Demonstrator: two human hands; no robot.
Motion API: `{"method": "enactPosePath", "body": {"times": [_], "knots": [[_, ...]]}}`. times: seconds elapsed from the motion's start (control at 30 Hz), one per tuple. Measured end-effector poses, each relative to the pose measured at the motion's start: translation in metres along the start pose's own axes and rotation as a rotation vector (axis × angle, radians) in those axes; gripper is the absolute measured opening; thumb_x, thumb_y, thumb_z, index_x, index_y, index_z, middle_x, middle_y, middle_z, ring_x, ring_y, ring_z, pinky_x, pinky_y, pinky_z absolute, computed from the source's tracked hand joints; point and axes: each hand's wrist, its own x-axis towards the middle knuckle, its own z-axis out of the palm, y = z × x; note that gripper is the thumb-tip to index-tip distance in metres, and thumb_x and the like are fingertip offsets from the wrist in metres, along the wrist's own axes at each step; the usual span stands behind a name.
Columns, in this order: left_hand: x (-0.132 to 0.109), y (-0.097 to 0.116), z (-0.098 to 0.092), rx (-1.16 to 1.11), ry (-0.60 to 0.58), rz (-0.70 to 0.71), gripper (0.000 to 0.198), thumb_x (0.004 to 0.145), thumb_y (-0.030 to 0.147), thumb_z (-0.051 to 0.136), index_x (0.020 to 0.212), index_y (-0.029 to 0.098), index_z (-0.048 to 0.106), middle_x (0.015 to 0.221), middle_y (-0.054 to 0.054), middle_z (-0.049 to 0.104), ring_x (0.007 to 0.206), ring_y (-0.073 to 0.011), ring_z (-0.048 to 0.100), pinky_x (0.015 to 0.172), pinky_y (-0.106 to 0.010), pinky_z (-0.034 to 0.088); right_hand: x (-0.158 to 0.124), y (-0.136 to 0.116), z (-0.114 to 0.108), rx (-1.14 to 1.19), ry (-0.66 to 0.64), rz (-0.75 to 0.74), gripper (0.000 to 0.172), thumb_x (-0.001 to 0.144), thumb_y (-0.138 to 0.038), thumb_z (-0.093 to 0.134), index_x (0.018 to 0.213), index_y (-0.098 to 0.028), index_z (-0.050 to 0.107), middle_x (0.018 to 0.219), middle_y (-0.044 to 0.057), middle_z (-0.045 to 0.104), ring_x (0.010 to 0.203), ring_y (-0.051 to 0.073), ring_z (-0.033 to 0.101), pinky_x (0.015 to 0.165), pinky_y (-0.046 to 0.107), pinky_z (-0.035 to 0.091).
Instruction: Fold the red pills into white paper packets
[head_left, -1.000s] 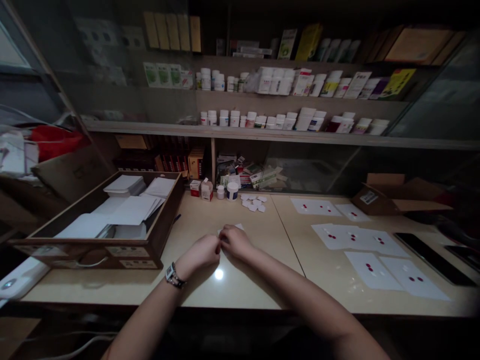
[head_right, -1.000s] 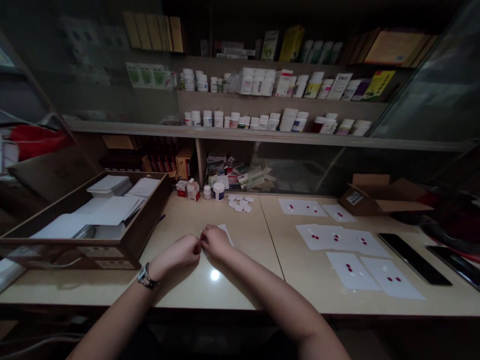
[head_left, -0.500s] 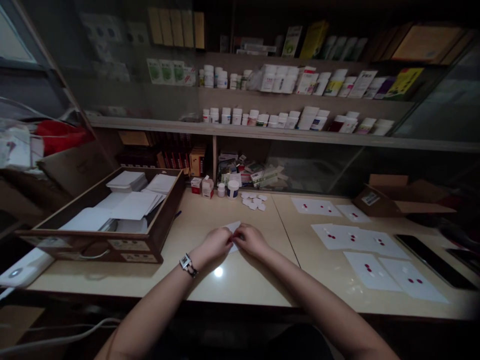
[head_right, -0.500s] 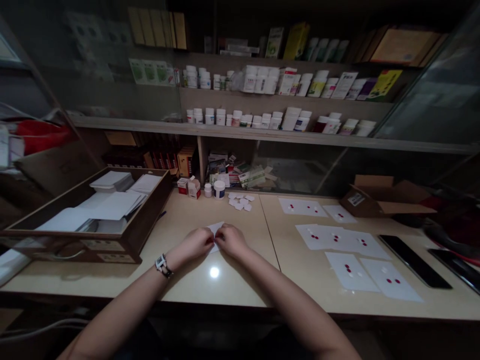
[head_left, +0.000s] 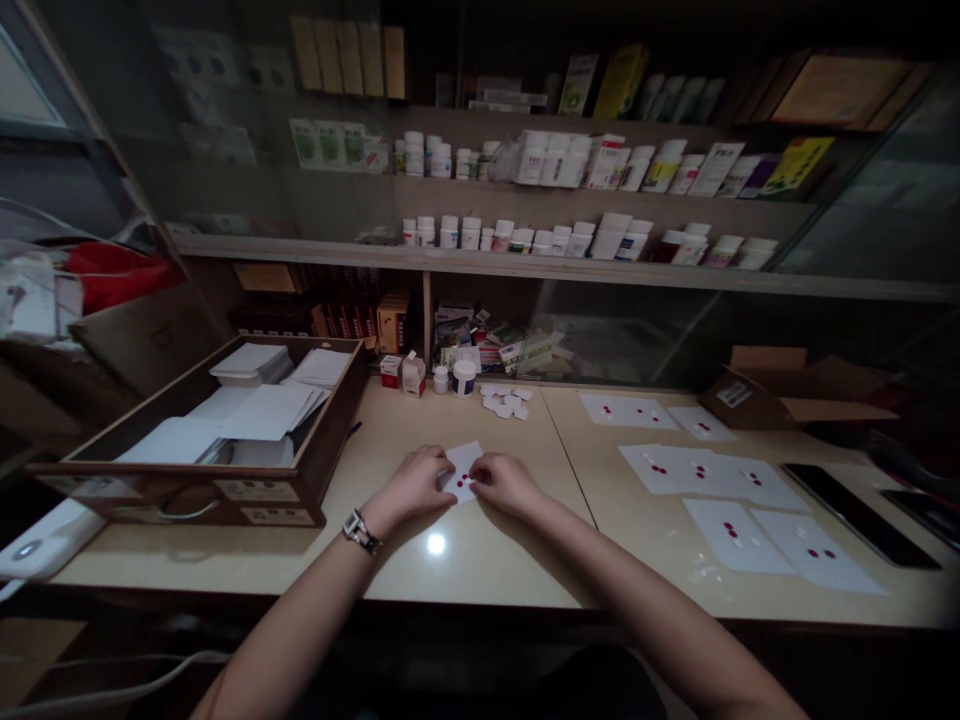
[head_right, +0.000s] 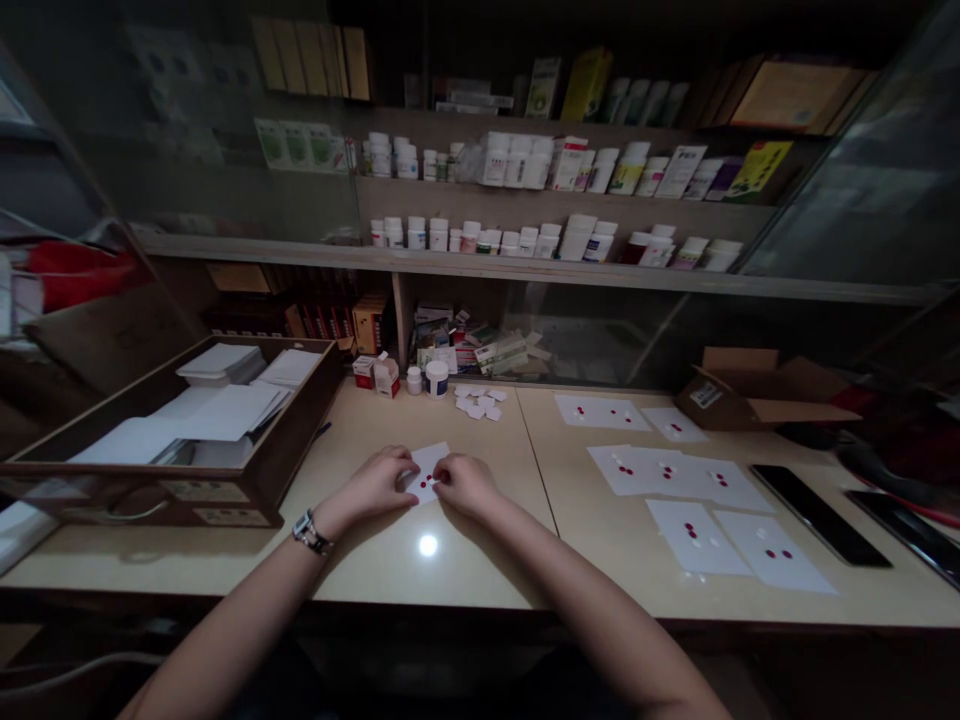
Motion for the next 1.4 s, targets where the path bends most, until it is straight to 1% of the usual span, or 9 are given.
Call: {"method": "enactPosePath", "body": {"times": [0.27, 0.4, 0.47, 0.6, 0.83, 1.03, 1.2, 1.3, 1.4], "knots": [[0.003, 0.004, 0.011, 0.034, 0.015, -0.059, 0.037, 0.066, 0.038, 0.073, 0.097, 0.02, 0.065, 0.098, -0.008, 0.059, 0.097, -0.0257, 0.054, 0.084, -0.033, 0.04, 0.018, -0.01, 0.007, -0.067, 0.003, -0.004, 0.016, 0.076, -0.024, 0.059, 0.088, -0.02, 0.07, 0.089, 0.005, 0.07, 0.079, 0.018, 0.062, 0.067, 0.025, 0.038], [-0.001, 0.005, 0.008, -0.015, 0.039, -0.075, 0.045, 0.063, 0.04, 0.075, 0.101, 0.019, 0.063, 0.102, -0.009, 0.058, 0.097, -0.0262, 0.053, 0.084, -0.034, 0.041, 0.01, -0.007, -0.001, -0.025, 0.051, -0.004, 0.018, 0.078, -0.023, 0.057, 0.092, -0.019, 0.068, 0.089, 0.005, 0.07, 0.076, 0.018, 0.061, 0.066, 0.024, 0.038], [-0.004, 0.005, 0.002, -0.056, 0.03, -0.031, 0.048, 0.062, 0.039, 0.074, 0.104, 0.02, 0.061, 0.105, -0.008, 0.057, 0.098, -0.0254, 0.053, 0.084, -0.032, 0.041, 0.002, -0.003, -0.006, -0.011, 0.092, -0.016, 0.019, 0.079, -0.021, 0.055, 0.093, -0.017, 0.067, 0.09, 0.006, 0.069, 0.077, 0.017, 0.06, 0.067, 0.024, 0.038], [-0.01, 0.005, -0.008, -0.054, -0.048, 0.108, 0.033, 0.063, 0.034, 0.071, 0.091, 0.02, 0.062, 0.099, -0.006, 0.058, 0.091, -0.0229, 0.055, 0.079, -0.029, 0.042, -0.011, 0.003, -0.013, -0.052, 0.112, -0.05, 0.017, 0.082, -0.019, 0.051, 0.089, -0.017, 0.066, 0.09, 0.007, 0.068, 0.079, 0.017, 0.059, 0.07, 0.025, 0.038], [-0.008, 0.004, 0.002, 0.123, -0.016, 0.118, 0.019, 0.074, 0.034, 0.062, 0.084, 0.018, 0.062, 0.088, -0.007, 0.062, 0.08, -0.0215, 0.058, 0.072, -0.029, 0.042, -0.016, -0.001, -0.001, -0.161, 0.042, -0.174, 0.018, 0.085, -0.02, 0.049, 0.089, -0.015, 0.066, 0.09, 0.008, 0.067, 0.082, 0.017, 0.057, 0.073, 0.026, 0.037], [-0.006, 0.009, 0.011, 0.296, -0.002, 0.167, 0.026, 0.084, 0.038, 0.051, 0.081, 0.016, 0.064, 0.078, -0.01, 0.065, 0.07, -0.021, 0.06, 0.066, -0.03, 0.042, -0.019, 0.005, 0.005, -0.164, 0.076, -0.213, 0.018, 0.085, -0.021, 0.049, 0.087, -0.016, 0.066, 0.087, 0.008, 0.067, 0.078, 0.017, 0.058, 0.071, 0.026, 0.037], [-0.006, 0.013, 0.013, 0.323, 0.039, 0.162, 0.029, 0.087, 0.038, 0.047, 0.079, 0.016, 0.065, 0.074, -0.01, 0.066, 0.066, -0.0199, 0.06, 0.062, -0.029, 0.042, -0.024, 0.006, 0.005, -0.189, 0.106, -0.307, 0.011, 0.08, -0.022, 0.056, 0.085, -0.017, 0.065, 0.082, 0.006, 0.065, 0.075, 0.018, 0.056, 0.068, 0.026, 0.037], [-0.006, 0.013, 0.011, 0.298, 0.054, 0.151, 0.034, 0.087, 0.042, 0.047, 0.077, 0.015, 0.064, 0.073, -0.01, 0.066, 0.067, -0.0205, 0.061, 0.061, -0.029, 0.041, -0.021, 0.006, 0.009, -0.222, 0.116, -0.279, 0.013, 0.083, -0.023, 0.054, 0.084, -0.017, 0.066, 0.083, 0.007, 0.066, 0.075, 0.018, 0.057, 0.068, 0.027, 0.037], [-0.005, 0.01, 0.009, 0.249, 0.054, 0.147, 0.039, 0.081, 0.053, 0.054, 0.079, 0.016, 0.064, 0.076, -0.01, 0.066, 0.069, -0.0216, 0.061, 0.061, -0.029, 0.041, -0.016, 0.008, 0.013, -0.208, 0.12, -0.237, 0.017, 0.086, -0.023, 0.052, 0.083, -0.017, 0.068, 0.086, 0.008, 0.067, 0.077, 0.018, 0.058, 0.069, 0.027, 0.038]]}}
